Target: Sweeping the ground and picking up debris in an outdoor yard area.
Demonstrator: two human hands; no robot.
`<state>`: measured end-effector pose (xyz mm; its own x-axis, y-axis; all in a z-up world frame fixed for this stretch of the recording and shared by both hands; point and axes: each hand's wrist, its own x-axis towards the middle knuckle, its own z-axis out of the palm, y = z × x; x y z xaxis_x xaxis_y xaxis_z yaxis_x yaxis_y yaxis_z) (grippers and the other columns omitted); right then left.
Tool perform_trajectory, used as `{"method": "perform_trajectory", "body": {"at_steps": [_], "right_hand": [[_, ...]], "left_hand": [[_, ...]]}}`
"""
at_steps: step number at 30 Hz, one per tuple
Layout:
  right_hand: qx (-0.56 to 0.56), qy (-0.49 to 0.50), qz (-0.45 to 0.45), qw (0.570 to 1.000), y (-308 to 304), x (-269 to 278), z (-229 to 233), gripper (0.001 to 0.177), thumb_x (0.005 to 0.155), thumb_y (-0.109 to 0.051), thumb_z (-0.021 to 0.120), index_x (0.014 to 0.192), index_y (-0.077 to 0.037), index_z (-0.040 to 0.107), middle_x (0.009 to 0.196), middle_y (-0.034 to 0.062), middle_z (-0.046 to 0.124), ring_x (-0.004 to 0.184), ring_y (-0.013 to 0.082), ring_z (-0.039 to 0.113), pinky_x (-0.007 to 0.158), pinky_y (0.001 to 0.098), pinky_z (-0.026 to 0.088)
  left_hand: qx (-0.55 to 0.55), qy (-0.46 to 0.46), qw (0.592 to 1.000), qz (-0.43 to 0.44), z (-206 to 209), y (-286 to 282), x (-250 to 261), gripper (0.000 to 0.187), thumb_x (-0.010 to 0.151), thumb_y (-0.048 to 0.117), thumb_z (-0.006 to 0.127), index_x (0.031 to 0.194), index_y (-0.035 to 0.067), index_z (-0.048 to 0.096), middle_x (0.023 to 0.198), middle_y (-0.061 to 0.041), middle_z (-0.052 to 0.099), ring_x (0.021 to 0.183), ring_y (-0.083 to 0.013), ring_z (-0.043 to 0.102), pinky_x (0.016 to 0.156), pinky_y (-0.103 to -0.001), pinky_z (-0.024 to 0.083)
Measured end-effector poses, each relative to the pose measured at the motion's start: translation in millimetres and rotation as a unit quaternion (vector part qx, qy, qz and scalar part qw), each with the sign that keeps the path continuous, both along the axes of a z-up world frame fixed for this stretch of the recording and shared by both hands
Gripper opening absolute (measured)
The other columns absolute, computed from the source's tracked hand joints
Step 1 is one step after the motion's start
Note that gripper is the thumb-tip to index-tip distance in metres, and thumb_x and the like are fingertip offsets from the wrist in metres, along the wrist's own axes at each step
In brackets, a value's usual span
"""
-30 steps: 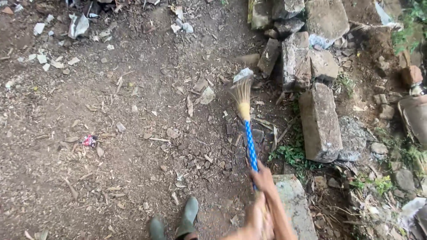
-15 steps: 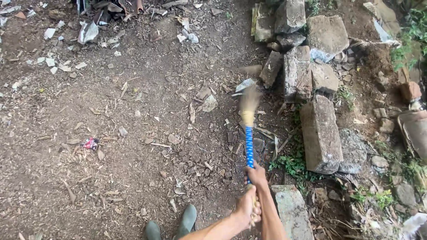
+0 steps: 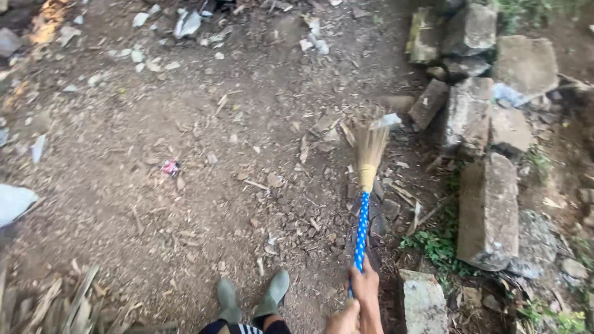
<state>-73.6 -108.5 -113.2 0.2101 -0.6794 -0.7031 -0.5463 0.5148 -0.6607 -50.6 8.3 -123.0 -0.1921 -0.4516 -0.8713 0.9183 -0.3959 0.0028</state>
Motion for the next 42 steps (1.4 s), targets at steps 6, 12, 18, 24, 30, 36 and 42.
{"method": "perform_trajectory", "body": {"at_steps": [6,12,18,24,30,36,42], "right_hand": [[0.062,-0.065,0.018,0.996,23.1,91.6,-50.2,0.013,0.089,-0.004,0.059,0.102,-0.004,0.059,0.063,0.0081,0.061,0.044,0.0177,0.058,0.038,0.0347,0.048],[0.126,-0.11,0.008,0.986,50.3,90.9,26.0,0.045,0.087,-0.003,0.062,0.13,-0.013,0.059,0.064,0.007,0.058,0.042,0.0157,0.053,0.036,0.032,0.044],[0.061,-0.083,-0.027,0.994,16.8,86.6,11.9,0.055,0.084,0.0,0.061,0.135,-0.019,0.053,0.065,0.0079,0.062,0.044,0.0157,0.054,0.038,0.0316,0.044],[-0.019,-0.043,0.03,0.998,-32.4,159.8,-106.4,0.022,0.09,-0.003,0.061,0.111,0.001,0.062,0.066,0.0072,0.062,0.048,0.0151,0.057,0.04,0.0313,0.047],[0.063,-0.078,0.138,0.985,67.5,174.2,-50.2,0.025,0.092,-0.005,0.06,0.116,-0.002,0.064,0.062,0.0063,0.06,0.044,0.0142,0.055,0.038,0.0294,0.046],[0.111,-0.078,0.098,0.986,150.9,163.6,15.6,0.058,0.087,-0.004,0.06,0.143,-0.02,0.049,0.062,0.0076,0.059,0.041,0.0177,0.053,0.035,0.0342,0.046],[0.023,-0.017,0.024,0.999,163.6,183.1,-36.6,0.036,0.089,-0.003,0.059,0.125,-0.004,0.063,0.064,0.0087,0.06,0.045,0.0171,0.055,0.038,0.0325,0.045]], "left_hand": [[0.005,-0.006,0.999,0.042,24.4,34.1,62.3,0.051,0.1,0.063,0.054,0.079,0.018,0.047,0.056,0.004,0.043,0.039,-0.0107,0.04,0.031,-0.029,0.03],[0.1,-0.093,0.988,0.076,-19.6,53.4,7.1,0.051,0.099,0.054,0.066,0.074,0.012,0.051,0.055,0.001,0.046,0.039,-0.0135,0.045,0.033,-0.029,0.035],[-0.02,-0.105,0.993,0.054,8.4,30.1,34.7,0.044,0.099,0.05,0.064,0.079,0.013,0.053,0.056,0.001,0.047,0.042,-0.0147,0.048,0.036,-0.031,0.038],[-0.084,-0.011,0.996,0.028,-6.2,-2.7,151.9,0.047,0.106,0.057,0.052,0.082,0.016,0.049,0.058,0.005,0.046,0.043,-0.008,0.044,0.033,-0.026,0.033],[-0.008,-0.041,0.987,0.157,-16.3,72.2,108.1,0.052,0.1,0.058,0.055,0.071,0.017,0.046,0.056,-0.001,0.042,0.039,-0.0142,0.043,0.031,-0.031,0.033],[-0.03,-0.283,0.945,0.162,-117.2,122.0,45.2,0.043,0.095,0.05,0.061,0.106,0.011,0.076,0.082,-0.007,0.079,0.075,-0.0169,0.08,0.062,-0.032,0.063],[-0.027,-0.172,0.985,0.007,-43.7,172.8,133.8,0.043,0.102,0.051,0.059,0.091,0.009,0.064,0.07,-0.001,0.061,0.058,-0.0116,0.061,0.048,-0.028,0.049]]}}
